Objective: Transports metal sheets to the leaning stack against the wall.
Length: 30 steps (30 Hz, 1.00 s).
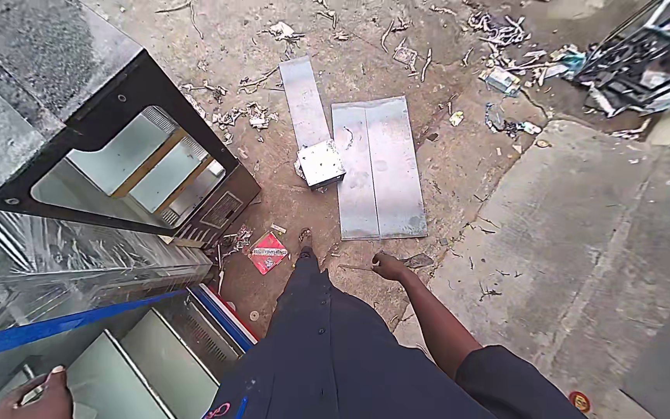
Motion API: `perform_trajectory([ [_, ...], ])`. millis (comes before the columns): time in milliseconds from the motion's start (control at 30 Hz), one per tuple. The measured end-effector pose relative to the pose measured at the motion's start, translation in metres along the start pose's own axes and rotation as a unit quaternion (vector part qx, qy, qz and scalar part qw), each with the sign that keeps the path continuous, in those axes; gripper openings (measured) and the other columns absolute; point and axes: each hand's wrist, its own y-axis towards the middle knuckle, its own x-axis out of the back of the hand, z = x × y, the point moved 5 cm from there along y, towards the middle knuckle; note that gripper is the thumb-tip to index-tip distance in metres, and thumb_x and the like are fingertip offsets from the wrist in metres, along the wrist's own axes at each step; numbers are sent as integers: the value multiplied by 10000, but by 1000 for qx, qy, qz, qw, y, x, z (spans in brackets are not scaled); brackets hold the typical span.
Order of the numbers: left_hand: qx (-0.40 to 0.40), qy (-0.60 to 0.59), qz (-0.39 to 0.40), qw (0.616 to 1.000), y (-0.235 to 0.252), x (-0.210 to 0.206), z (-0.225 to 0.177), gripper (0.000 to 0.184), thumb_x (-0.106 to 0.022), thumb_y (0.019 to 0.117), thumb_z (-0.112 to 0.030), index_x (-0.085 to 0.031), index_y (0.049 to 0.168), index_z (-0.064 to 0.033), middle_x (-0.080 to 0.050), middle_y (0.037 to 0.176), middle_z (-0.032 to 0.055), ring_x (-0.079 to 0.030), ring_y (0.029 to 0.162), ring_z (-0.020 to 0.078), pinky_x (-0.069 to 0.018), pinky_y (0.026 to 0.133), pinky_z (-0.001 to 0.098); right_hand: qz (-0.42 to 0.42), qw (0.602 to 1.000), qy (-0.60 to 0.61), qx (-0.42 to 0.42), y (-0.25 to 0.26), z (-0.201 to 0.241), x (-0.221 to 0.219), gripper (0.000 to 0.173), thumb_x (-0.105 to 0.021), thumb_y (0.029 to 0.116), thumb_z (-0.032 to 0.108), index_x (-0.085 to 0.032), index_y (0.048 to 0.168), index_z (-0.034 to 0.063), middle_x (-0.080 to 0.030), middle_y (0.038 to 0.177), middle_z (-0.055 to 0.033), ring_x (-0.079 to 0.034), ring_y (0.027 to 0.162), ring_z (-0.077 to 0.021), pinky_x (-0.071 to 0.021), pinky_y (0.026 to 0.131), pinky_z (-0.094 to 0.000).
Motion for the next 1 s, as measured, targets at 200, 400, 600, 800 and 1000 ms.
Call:
perform_trajectory([
  [200, -57, -30, 352, 934, 20, -302, -136, 320, -726, 960, -281, -714, 1168, -38, -706, 1160, 210, -661, 1126, 371, -488, 1013, 615, -46, 994, 95, 11, 79, 53, 90, 434, -570, 1047, 377, -592, 1358, 76, -703, 1133, -189, -688, 1042, -337, -521, 962, -561],
  [400, -309, 54, 660, 682, 25, -431, -279, 448, -646, 999, -301, -639, 1304, 27, -664, 1258, 253, -639, 1182, 368, -508, 1022, 534, -114, 974, 139, -137, 75, 24, 157, 427, -611, 1018, 331, -604, 1330, 40, -688, 1175, -242, -680, 1083, -406, -521, 951, -624],
  [600, -207, -70, 550, 806, 138, -406, -413, 420, -669, 1000, -294, -616, 1338, -51, -688, 1237, 171, -690, 1105, 271, -551, 984, 499, -108, 942, 253, -192, 90, 2, 150, 409, -618, 1027, 350, -613, 1315, 60, -693, 1159, -226, -698, 989, -366, -547, 890, -577],
  [800, -220, 30, 447, 867, 194, -403, -457, 423, -661, 990, -333, -635, 1319, -68, -705, 1210, 168, -671, 1144, 341, -495, 1020, 602, -24, 949, 209, -236, 109, -20, 138, 410, -624, 1028, 375, -609, 1308, 76, -677, 1095, -220, -667, 874, -343, -543, 791, -543],
  [1000, -338, 76, 570, 745, 131, -448, -514, 449, -684, 979, -358, -633, 1338, -94, -683, 1266, 158, -665, 1168, 313, -499, 1042, 572, -149, 923, 291, -202, 76, 3, 181, 377, -599, 1034, 307, -607, 1319, 60, -694, 1159, -212, -700, 973, -341, -553, 887, -555],
])
